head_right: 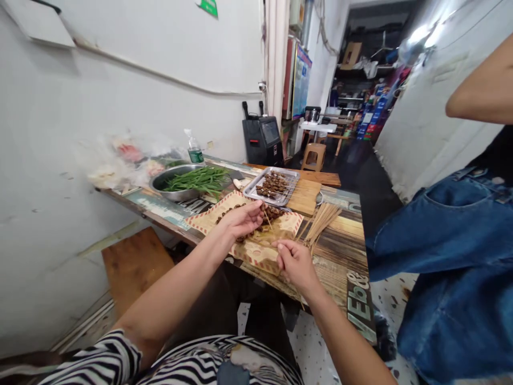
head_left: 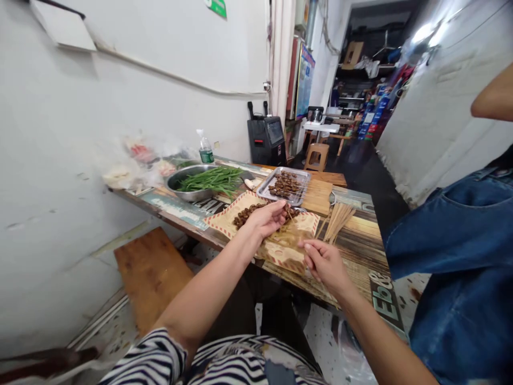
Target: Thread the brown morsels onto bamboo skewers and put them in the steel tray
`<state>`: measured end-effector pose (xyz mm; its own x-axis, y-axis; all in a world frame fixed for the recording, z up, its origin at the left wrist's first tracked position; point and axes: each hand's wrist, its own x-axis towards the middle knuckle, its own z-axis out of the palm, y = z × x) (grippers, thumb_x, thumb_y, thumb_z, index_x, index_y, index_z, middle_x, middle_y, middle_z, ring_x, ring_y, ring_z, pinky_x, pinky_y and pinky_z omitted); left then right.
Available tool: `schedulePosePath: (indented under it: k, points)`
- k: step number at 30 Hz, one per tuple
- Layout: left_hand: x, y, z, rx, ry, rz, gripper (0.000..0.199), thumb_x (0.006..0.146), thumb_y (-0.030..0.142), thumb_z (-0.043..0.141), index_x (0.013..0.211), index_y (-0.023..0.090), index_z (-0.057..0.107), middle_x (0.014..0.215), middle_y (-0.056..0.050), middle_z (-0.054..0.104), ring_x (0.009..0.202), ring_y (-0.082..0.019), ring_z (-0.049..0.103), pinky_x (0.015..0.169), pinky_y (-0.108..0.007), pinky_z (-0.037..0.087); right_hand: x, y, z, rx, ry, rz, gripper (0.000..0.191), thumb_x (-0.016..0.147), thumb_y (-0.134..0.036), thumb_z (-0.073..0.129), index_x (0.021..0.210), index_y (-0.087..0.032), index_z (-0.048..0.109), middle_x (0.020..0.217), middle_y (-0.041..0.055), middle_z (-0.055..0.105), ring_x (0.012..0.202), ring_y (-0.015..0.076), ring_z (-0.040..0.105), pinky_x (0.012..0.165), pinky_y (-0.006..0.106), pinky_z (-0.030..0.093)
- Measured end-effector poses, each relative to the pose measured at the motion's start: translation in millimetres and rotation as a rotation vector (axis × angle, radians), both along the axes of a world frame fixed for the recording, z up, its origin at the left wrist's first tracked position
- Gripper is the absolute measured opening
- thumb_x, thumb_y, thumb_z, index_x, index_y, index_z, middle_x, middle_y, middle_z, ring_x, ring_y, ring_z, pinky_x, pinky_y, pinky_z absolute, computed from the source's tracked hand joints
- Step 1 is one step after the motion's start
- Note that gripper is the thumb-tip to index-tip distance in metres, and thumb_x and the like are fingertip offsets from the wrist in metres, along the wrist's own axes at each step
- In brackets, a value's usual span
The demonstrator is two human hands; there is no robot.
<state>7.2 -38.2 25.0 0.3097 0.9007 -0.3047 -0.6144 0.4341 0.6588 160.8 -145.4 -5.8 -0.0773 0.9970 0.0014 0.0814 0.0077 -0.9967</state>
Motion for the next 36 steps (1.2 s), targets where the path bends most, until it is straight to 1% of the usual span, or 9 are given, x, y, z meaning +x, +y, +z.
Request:
schedulePosePath:
  k: [4, 8, 13, 18, 22, 26, 30, 33, 36]
  points:
    - [3.6, -2.6, 3.3, 0.013, -0.022, -0.051, 0.002, 0.075, 0.012, 0.059, 0.074, 0.011, 0.06, 0.067, -0.003, 0.062, 0.053, -0.006, 0.053, 0.046, -0.014, 0.04, -4.3, -8.4, 5.0, -0.063, 0.184, 0.008, 0.037, 0.075, -0.045, 0.052, 0.091, -0.012, 0.057, 0.045, -0.01, 0.041, 0.024, 0.0011, 0.023, 0.026, 0.016, 0.016]
    - [6.1, -3.9, 4.2, 0.013, -0.041, -0.072, 0.003, 0.075, 0.013, 0.059, 0.073, 0.01, 0.06, 0.067, -0.003, 0.062, 0.053, -0.005, 0.052, 0.045, -0.014, 0.04, -9.3, -11.6, 3.3, -0.067, 0.309, -0.025, 0.037, 0.073, -0.046, 0.055, 0.09, -0.013, 0.055, 0.046, -0.0109, 0.04, 0.024, 0.0001, 0.022, 0.026, 0.015, 0.017]
    - [10.1, -1.9, 1.9, 0.038, -0.02, -0.086, 0.003, 0.074, 0.013, 0.061, 0.074, 0.011, 0.06, 0.07, -0.003, 0.062, 0.054, -0.005, 0.052, 0.046, -0.013, 0.04, -16.8, -6.4, -7.0, -0.037, 0.376, -0.076, 0.034, 0.074, -0.044, 0.057, 0.088, -0.014, 0.054, 0.045, -0.0099, 0.044, 0.024, 0.0004, 0.026, 0.027, 0.015, 0.015]
    - [15.6, 2.9, -2.4, 0.056, 0.015, -0.1, 0.003, 0.072, 0.013, 0.062, 0.074, 0.012, 0.06, 0.071, -0.003, 0.062, 0.053, -0.005, 0.052, 0.044, -0.013, 0.039, -19.1, 6.2, -12.9, -0.005, 0.375, -0.093, 0.034, 0.076, -0.045, 0.053, 0.088, -0.013, 0.055, 0.046, -0.0097, 0.043, 0.025, 0.0001, 0.024, 0.027, 0.015, 0.016]
    - [15.7, 5.1, -6.0, 0.057, 0.044, -0.107, 0.006, 0.07, 0.013, 0.064, 0.075, 0.012, 0.061, 0.074, -0.003, 0.063, 0.055, -0.005, 0.053, 0.044, -0.013, 0.038, -12.1, 11.7, -13.7, 0.022, 0.287, -0.068, 0.034, 0.079, -0.044, 0.05, 0.093, -0.013, 0.057, 0.047, -0.0082, 0.046, 0.026, 0.0011, 0.029, 0.027, 0.014, 0.019]
    - [10.2, 4.2, -9.2, 0.053, 0.087, -0.041, 0.006, 0.071, 0.015, 0.064, 0.076, 0.012, 0.062, 0.073, -0.003, 0.063, 0.056, -0.006, 0.055, 0.047, -0.014, 0.041, -0.6, 7.3, -16.5, 0.057, 0.162, -0.047, 0.032, 0.079, -0.04, 0.054, 0.097, -0.014, 0.058, 0.053, -0.0057, 0.052, 0.029, 0.0027, 0.038, 0.03, 0.015, 0.024]
    - [6.7, 0.2, -9.9, 0.023, 0.108, -0.008, 0.008, 0.069, 0.014, 0.065, 0.076, 0.012, 0.062, 0.069, -0.002, 0.063, 0.058, -0.007, 0.057, 0.05, -0.016, 0.044, 9.2, 0.6, -24.3, 0.128, -0.019, -0.059, 0.031, 0.08, -0.036, 0.054, 0.101, -0.014, 0.059, 0.056, -0.0035, 0.054, 0.033, 0.0041, 0.04, 0.033, 0.017, 0.03]
    - [8.5, -3.3, -7.8, 0.04, 0.113, -0.001, 0.01, 0.067, 0.013, 0.067, 0.075, 0.012, 0.061, 0.067, -0.002, 0.062, 0.056, -0.007, 0.056, 0.048, -0.015, 0.043, 14.8, -2.1, -29.0, 0.24, -0.216, -0.114, 0.029, 0.083, -0.035, 0.049, 0.099, -0.015, 0.062, 0.059, -0.0004, 0.058, 0.039, 0.0073, 0.047, 0.039, 0.02, 0.038]
    - [12.9, -6.1, -5.3, 0.085, 0.126, 0.0, 0.011, 0.066, 0.012, 0.068, 0.074, 0.011, 0.061, 0.066, -0.002, 0.06, 0.055, -0.006, 0.054, 0.046, -0.013, 0.042, 18.6, -2.7, -29.5, 0.365, -0.394, -0.219, 0.024, 0.082, -0.032, 0.05, 0.093, -0.017, 0.066, 0.068, 0.0035, 0.066, 0.056, 0.0133, 0.059, 0.053, 0.024, 0.048]
